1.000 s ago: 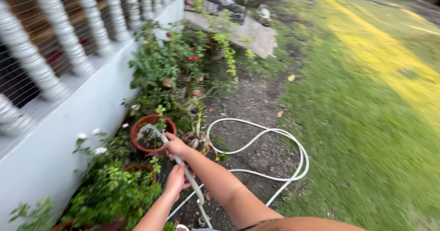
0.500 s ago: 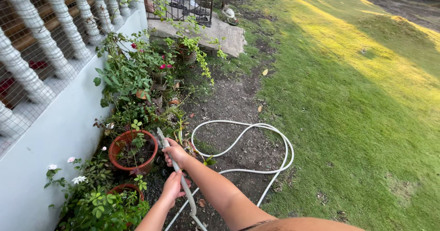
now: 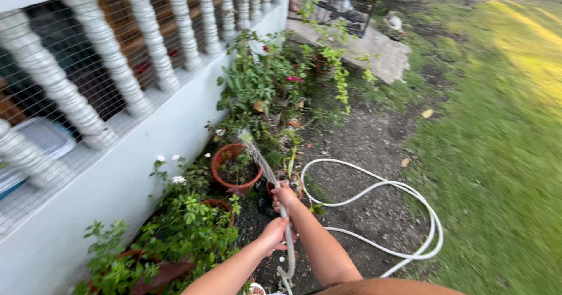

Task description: The person waters potted plants and garden foliage using a hose, moving the water stream between various containers and soil areas.

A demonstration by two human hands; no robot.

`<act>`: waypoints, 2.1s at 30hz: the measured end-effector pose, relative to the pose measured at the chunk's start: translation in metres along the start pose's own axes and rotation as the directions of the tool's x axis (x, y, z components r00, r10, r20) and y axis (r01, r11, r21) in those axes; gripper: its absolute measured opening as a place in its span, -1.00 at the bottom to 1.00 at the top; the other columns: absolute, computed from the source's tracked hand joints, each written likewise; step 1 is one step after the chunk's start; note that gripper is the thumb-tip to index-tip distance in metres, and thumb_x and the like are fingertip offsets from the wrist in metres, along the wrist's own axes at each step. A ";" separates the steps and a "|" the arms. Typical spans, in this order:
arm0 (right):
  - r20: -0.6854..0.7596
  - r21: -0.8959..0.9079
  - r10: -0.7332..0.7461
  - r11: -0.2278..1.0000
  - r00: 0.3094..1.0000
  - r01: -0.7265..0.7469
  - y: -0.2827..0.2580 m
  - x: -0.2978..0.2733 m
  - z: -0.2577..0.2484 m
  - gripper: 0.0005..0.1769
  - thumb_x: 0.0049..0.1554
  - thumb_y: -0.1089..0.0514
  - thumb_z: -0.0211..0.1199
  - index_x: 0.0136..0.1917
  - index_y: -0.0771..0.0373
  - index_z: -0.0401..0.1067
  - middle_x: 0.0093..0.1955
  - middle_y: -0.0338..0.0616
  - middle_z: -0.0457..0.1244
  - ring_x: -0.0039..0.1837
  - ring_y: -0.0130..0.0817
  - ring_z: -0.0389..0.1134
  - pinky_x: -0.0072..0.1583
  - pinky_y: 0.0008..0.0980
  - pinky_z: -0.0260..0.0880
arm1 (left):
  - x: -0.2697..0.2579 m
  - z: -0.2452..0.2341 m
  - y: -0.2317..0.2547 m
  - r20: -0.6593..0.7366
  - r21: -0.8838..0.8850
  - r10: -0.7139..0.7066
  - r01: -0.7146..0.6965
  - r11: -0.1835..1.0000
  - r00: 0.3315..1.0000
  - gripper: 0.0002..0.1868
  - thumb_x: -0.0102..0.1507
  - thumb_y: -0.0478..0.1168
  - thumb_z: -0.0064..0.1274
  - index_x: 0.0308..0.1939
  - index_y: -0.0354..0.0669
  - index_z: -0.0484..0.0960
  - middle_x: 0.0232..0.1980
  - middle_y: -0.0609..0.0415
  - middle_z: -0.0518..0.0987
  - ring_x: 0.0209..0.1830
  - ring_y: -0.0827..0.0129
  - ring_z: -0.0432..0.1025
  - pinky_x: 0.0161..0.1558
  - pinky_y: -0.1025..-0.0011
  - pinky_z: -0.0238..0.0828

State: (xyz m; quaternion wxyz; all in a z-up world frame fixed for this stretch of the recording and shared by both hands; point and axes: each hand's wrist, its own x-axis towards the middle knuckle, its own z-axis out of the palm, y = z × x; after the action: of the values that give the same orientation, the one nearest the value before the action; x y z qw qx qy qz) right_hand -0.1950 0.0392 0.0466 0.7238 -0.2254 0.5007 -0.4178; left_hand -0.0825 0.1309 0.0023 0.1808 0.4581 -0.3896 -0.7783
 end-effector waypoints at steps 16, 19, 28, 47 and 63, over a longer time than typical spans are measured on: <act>-0.061 0.087 0.267 0.961 0.962 -0.262 0.036 -0.016 -0.010 -0.58 0.17 0.26 0.12 0.19 -0.16 0.13 -0.48 -0.32 0.04 -0.50 -0.49 0.00 -0.44 -0.46 -0.04 | -0.010 0.007 -0.031 0.052 0.008 -0.105 0.104 0.995 0.993 -0.59 0.46 0.20 -0.32 0.09 0.03 0.40 -0.10 0.04 0.67 -0.11 0.19 0.61 0.01 -0.02 0.54; -0.044 0.075 0.239 0.969 0.970 -0.235 0.042 -0.017 -0.011 -0.61 0.17 0.25 0.12 0.18 -0.15 0.14 -0.48 -0.31 0.03 -0.51 -0.49 0.01 -0.45 -0.44 -0.03 | -0.012 0.008 -0.036 0.064 -0.017 -0.092 0.093 0.996 0.994 -0.56 0.47 0.22 -0.34 0.06 -0.01 0.37 -0.10 0.01 0.66 -0.12 0.18 0.60 0.01 -0.03 0.55; -0.065 0.002 0.077 0.997 0.995 -0.077 0.012 -0.003 -0.007 -0.54 0.16 0.26 0.08 0.28 -0.12 0.19 -0.49 -0.29 0.03 -0.54 -0.46 -0.01 -0.46 -0.41 -0.03 | -0.020 0.012 -0.005 -0.017 0.093 0.039 -0.037 0.995 0.999 -0.63 0.47 0.15 -0.36 0.06 0.00 0.37 -0.18 0.05 0.63 -0.19 0.23 0.58 -0.10 0.01 0.55; -0.055 -0.025 -0.097 0.995 0.994 0.095 -0.017 -0.034 0.006 -0.66 0.15 0.30 0.06 0.17 0.02 0.19 -0.47 -0.26 0.04 -0.53 -0.44 -0.01 -0.47 -0.36 -0.05 | -0.049 0.025 0.026 -0.066 0.246 0.157 -0.136 0.960 0.985 -0.64 0.48 0.08 -0.32 -0.01 -0.10 0.41 -0.32 0.04 0.65 -0.38 0.29 0.58 -0.39 0.30 0.53; -0.096 0.119 0.056 0.992 0.994 -0.044 0.053 -0.052 -0.009 -0.67 0.16 0.27 0.04 0.11 -0.13 0.24 -0.50 -0.29 0.02 -0.54 -0.48 -0.03 -0.45 -0.40 -0.05 | -0.075 0.025 -0.027 -0.046 0.236 0.067 -0.054 0.970 0.997 -0.65 0.49 0.04 -0.29 -0.03 -0.16 0.42 -0.29 0.06 0.63 -0.34 0.29 0.60 -0.26 0.22 0.64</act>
State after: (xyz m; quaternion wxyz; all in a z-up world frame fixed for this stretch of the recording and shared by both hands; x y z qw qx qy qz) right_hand -0.1908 0.1123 0.0313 0.7202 -0.1491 0.5163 -0.4387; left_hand -0.0633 0.2071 0.0310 0.1595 0.4848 -0.4876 -0.7084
